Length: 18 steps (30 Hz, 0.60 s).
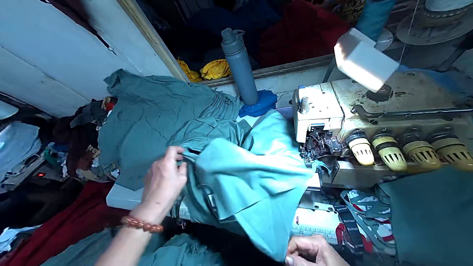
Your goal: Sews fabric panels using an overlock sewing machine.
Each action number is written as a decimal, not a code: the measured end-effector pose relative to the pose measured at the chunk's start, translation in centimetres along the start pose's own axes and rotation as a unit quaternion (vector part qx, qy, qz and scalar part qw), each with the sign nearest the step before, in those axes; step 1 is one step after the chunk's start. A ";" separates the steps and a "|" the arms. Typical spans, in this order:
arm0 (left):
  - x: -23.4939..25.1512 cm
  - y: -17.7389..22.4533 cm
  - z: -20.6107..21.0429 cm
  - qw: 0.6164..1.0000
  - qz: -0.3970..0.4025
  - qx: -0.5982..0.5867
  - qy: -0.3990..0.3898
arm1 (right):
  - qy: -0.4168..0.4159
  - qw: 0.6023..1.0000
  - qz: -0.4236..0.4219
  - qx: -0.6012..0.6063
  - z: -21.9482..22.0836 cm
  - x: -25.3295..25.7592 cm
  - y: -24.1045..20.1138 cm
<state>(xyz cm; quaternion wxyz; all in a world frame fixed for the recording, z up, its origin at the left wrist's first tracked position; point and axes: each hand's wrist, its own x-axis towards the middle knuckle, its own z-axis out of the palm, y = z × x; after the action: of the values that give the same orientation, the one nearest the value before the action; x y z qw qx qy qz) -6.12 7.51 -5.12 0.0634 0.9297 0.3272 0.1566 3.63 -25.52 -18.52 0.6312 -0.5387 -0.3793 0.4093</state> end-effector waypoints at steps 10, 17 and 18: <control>-8.6 12.4 9.0 0.931 0.254 -0.263 -0.005 | 0.365 0.925 -0.080 -0.075 -1.5 1.3 1.3; -8.9 11.5 12.3 0.938 0.325 -0.045 0.112 | 0.196 0.980 -0.036 -0.025 -0.4 -0.5 0.9; -8.9 11.4 12.2 0.939 0.322 -0.044 0.111 | 0.181 0.982 -0.051 -0.017 -0.5 -0.8 1.2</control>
<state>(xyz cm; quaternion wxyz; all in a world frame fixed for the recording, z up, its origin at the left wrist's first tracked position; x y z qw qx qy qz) -1.90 -7.15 -16.38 0.0141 0.9583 0.0081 0.2853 3.70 -26.34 -19.83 0.7001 -0.5946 -0.2925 0.2661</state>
